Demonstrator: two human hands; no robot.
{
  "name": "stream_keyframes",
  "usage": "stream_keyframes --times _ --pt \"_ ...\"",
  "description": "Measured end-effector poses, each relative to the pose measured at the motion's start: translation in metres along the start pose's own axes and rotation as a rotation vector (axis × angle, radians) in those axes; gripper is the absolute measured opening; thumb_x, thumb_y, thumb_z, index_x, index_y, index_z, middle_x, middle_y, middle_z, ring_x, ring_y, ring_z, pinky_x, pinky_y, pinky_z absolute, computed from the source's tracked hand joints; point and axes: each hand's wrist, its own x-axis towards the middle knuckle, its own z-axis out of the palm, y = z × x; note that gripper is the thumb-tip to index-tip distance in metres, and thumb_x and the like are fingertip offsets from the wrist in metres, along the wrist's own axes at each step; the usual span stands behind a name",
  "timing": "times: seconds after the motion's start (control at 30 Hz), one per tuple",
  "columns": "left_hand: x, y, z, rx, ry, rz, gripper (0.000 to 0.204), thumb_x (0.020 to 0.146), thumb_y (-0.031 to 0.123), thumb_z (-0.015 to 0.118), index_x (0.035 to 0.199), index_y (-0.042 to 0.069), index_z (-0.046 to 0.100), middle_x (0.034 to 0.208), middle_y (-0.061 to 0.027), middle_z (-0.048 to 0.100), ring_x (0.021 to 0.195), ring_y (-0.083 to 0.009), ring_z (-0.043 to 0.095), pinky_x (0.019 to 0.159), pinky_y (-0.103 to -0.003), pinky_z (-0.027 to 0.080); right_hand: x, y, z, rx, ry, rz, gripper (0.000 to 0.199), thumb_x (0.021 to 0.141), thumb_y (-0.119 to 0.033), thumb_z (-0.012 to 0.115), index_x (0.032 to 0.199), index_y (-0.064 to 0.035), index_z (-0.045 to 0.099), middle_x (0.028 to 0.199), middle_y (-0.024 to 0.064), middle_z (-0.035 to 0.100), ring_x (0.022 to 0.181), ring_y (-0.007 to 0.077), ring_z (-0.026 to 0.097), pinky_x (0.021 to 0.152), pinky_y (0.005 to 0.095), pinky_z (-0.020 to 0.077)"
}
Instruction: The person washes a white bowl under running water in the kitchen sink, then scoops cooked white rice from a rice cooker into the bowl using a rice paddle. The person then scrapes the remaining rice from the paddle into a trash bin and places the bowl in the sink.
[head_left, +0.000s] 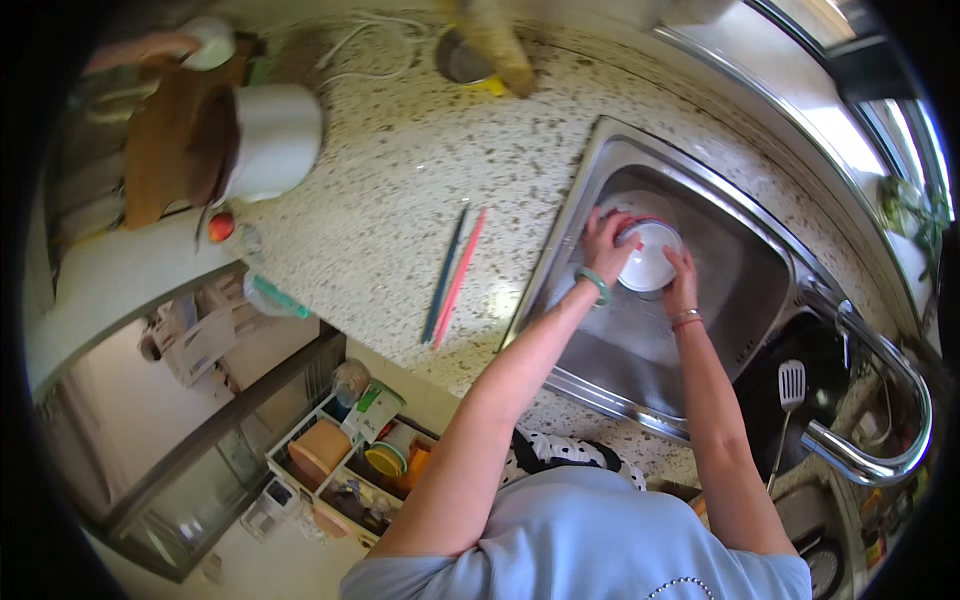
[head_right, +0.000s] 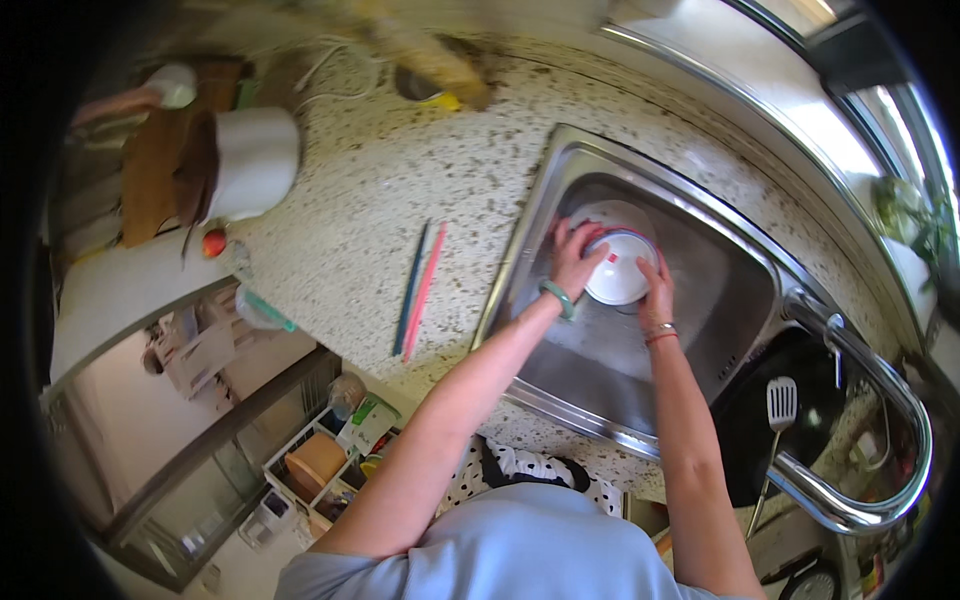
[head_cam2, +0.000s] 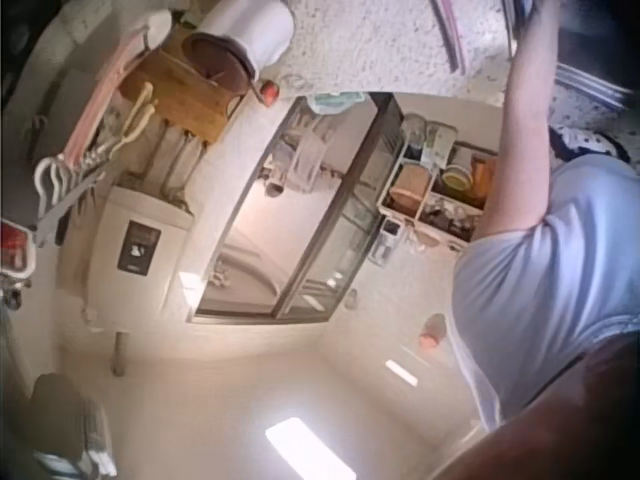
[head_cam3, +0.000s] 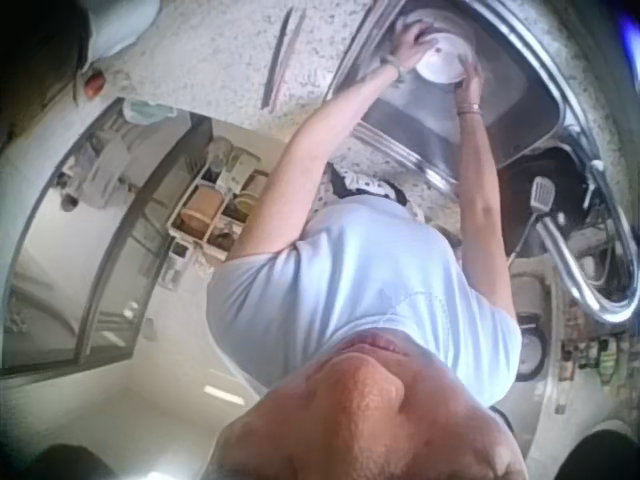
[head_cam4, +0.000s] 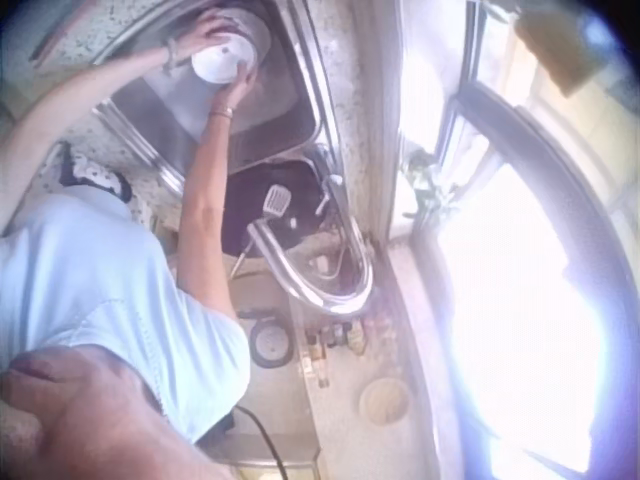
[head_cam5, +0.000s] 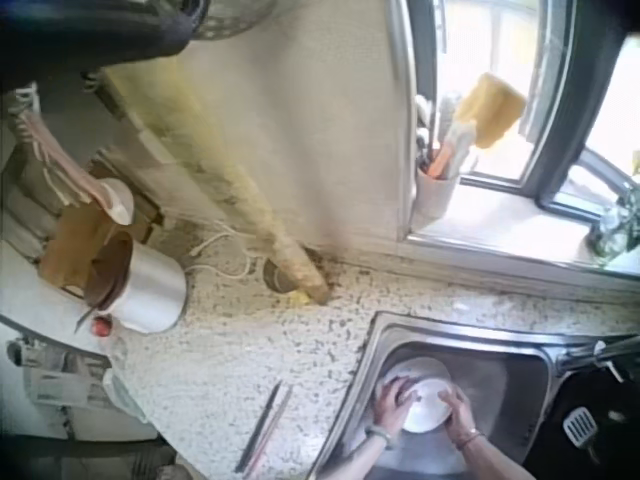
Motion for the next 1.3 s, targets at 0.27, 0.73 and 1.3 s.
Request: stream_keyframes --times 0.27,0.73,1.3 --pt "0.003 0.007 -0.015 0.02 -0.08 0.075 0.056 0.081 0.029 0.072 0.131 0.013 0.054 0.148 -0.0243 0.03 0.137 -0.0389 0.032 0.111 -0.043 0.029 -0.004 0.003 0.014 0.021 0.017 -0.09 0.072 0.085 -0.02 0.065 0.147 -0.0073 0.031 0.139 0.011 0.046 0.124 0.0221 0.047 0.101 0.0322 0.0391" --pt "-0.102 0.06 -0.207 0.834 0.436 0.144 0.064 0.073 0.002 0.066 0.133 0.007 0.045 0.124 -0.0143 0.051 0.119 -0.0317 0.048 0.1 -0.043 0.041 -0.094 0.034 0.028 -0.2 0.044 0.187 0.095 0.084 -0.064 0.057 0.151 -0.0075 0.019 0.153 0.0106 0.028 0.132 0.0285 0.04 0.099 0.0526 0.0379" --pt "-0.146 0.106 -0.169 0.152 -0.241 -0.237 0.032 0.099 0.019 0.045 0.128 0.006 0.048 0.067 -0.0028 0.05 0.053 -0.0137 0.052 0.043 -0.03 0.041 -0.123 0.034 0.011 -0.118 0.032 0.149 0.052 0.092 -0.047 0.057 0.128 -0.0084 0.052 0.128 0.007 0.056 0.108 0.0189 0.059 0.086 0.0347 0.0467"
